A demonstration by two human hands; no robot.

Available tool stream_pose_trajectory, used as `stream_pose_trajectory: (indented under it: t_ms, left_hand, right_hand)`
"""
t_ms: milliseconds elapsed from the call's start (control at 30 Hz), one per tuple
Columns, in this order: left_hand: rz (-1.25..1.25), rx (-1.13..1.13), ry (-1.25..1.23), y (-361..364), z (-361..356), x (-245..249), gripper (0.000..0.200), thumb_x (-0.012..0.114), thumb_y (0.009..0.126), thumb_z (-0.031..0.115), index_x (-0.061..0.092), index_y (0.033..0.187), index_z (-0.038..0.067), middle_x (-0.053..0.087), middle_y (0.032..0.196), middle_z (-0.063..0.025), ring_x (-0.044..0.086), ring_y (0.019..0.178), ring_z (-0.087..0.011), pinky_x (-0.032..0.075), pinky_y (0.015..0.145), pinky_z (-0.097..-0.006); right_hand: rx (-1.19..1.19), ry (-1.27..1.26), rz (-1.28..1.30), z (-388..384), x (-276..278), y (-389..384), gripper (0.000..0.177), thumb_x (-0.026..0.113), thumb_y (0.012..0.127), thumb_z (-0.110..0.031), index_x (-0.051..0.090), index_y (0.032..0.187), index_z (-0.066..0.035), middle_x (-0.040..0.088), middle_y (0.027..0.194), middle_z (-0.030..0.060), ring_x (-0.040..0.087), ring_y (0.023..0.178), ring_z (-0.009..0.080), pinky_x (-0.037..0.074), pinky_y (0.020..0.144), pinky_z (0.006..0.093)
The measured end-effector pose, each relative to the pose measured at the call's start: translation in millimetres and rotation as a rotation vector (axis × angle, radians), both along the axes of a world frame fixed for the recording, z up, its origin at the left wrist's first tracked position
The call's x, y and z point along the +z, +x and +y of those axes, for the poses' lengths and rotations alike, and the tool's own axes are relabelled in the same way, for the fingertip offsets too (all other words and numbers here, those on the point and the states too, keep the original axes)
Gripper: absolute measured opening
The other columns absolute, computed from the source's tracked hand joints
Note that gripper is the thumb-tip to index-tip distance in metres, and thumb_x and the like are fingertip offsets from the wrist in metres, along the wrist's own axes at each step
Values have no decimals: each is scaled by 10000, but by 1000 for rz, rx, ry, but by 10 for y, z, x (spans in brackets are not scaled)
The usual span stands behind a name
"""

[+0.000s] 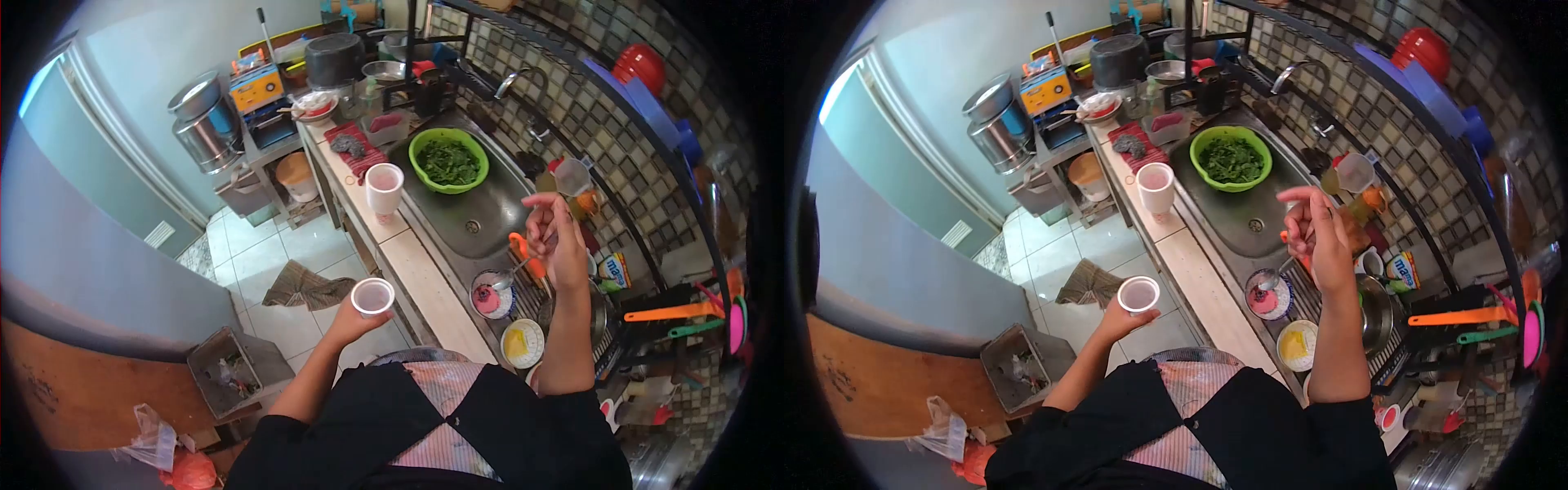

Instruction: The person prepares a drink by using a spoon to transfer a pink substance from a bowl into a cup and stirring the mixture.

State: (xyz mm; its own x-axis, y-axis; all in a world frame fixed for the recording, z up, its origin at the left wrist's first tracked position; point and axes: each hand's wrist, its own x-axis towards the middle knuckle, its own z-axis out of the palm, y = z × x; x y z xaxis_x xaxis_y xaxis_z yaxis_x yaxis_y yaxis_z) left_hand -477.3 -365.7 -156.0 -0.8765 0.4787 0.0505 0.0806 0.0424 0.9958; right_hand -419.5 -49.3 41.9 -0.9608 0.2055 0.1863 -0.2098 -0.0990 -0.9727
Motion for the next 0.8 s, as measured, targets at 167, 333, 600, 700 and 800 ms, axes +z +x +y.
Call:
stream_pose_trajectory:
  t_ms: [167,333,600,700,800]
  left_hand:
    - [-187,-375,-64,-19,347,42,521,813,730,238,574,1141,27,649,1019,-44,597,963,-137,470,873,-312]
    - [-13,-451,-48,12,592,81,573,816,740,212,542,1205,20,626,1094,-59,576,1038,-152,453,921,-317]
    - [-174,-415,-16,-9,535,-134,681,805,767,173,394,1293,40,546,1039,-32,561,974,-121,494,787,-284]
    - [-285,-407,-77,-63,506,-211,677,804,775,213,398,1293,53,549,1074,-37,572,940,-128,490,796,-282]
    - [-113,-392,-85,-114,547,-322,557,800,780,272,498,1190,47,603,1019,-35,589,895,-126,493,782,-281]
  right_hand:
    - [-127,507,169,129,-104,321,515,319,1031,-455,601,921,-38,540,760,10,506,651,95,402,554,229]
    - [-167,520,-259,248,-305,578,495,401,1016,-429,559,797,-14,537,670,27,497,492,103,392,473,239]
    - [-238,480,-311,438,-705,634,499,391,1012,-454,524,812,-17,534,697,52,586,541,124,476,477,229]
    - [-162,257,-300,450,-821,619,466,407,1016,-417,544,877,7,560,738,74,606,573,138,520,518,247]
    - [-84,172,-325,447,-827,602,502,393,1008,-457,556,933,12,556,758,102,619,580,150,526,519,247]
